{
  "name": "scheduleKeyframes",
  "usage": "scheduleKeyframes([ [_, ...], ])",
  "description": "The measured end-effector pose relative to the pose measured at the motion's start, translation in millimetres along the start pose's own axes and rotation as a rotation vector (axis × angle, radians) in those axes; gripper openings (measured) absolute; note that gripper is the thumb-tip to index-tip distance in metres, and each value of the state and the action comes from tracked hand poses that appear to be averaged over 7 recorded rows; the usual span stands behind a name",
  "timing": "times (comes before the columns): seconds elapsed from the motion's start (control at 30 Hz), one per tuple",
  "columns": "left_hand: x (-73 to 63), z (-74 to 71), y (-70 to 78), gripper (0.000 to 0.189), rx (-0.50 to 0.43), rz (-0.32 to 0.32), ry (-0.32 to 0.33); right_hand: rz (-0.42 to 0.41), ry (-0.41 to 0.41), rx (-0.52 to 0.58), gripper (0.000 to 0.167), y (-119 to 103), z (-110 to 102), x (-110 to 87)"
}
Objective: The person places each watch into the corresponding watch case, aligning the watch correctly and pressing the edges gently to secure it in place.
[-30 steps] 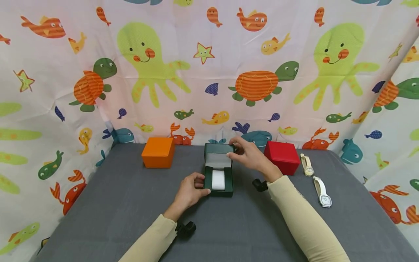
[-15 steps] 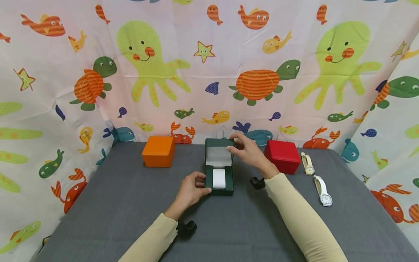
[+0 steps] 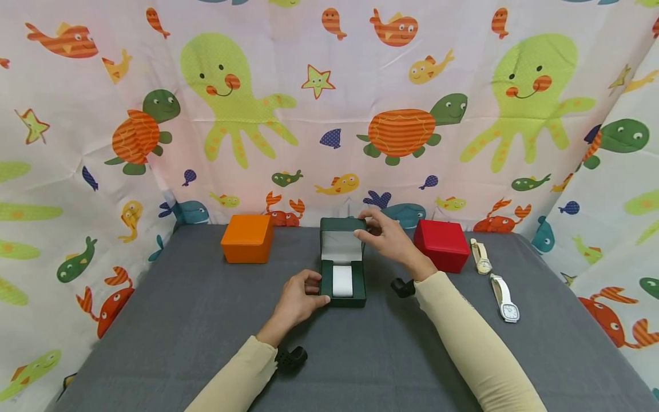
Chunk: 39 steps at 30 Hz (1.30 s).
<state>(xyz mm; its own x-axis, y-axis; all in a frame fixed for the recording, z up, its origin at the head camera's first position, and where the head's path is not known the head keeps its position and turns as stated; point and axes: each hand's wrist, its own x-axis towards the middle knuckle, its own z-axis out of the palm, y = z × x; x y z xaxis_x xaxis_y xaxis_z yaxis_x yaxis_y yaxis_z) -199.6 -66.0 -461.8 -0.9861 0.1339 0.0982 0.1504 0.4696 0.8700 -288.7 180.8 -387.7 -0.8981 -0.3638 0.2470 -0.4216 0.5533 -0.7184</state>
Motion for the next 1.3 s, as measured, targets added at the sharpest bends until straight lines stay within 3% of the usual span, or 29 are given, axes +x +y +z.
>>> scheduleKeyframes([
  [0.3, 0.7, -0.9, -2.1, 0.048, 0.006, 0.012, 0.009, -0.019, 0.016, -0.014, 0.065, -4, -10, -15.2],
  [0.53, -0.9, -6.9, 6.0, 0.046, 0.018, 0.017, 0.022, -0.053, 0.021, -0.091, 0.063, -2, -27, -39.2],
  [0.67, 0.2, -12.3, 10.9, 0.047, 0.072, 0.091, 0.012, -0.057, 0.030, -0.143, 0.064, 4, -38, -56.7],
  [0.8, 6.1, -16.6, 15.2, 0.050, 0.194, 0.216, -0.069, -0.026, 0.053, -0.185, 0.066, 12, -51, -78.7],
  [1.0, 22.6, -21.3, 24.0, 0.053, 0.304, 0.382, -0.208, 0.033, 0.095, -0.244, 0.067, 28, -69, -113.2],
  [1.13, 32.0, -20.8, 27.1, 0.055, 0.415, 0.408, -0.287, 0.081, 0.098, -0.292, 0.069, 38, -77, -134.8],
  [1.3, 41.1, -15.9, 27.2, 0.057, 0.520, 0.383, -0.364, 0.134, 0.104, -0.360, 0.070, 49, -91, -161.1],
])
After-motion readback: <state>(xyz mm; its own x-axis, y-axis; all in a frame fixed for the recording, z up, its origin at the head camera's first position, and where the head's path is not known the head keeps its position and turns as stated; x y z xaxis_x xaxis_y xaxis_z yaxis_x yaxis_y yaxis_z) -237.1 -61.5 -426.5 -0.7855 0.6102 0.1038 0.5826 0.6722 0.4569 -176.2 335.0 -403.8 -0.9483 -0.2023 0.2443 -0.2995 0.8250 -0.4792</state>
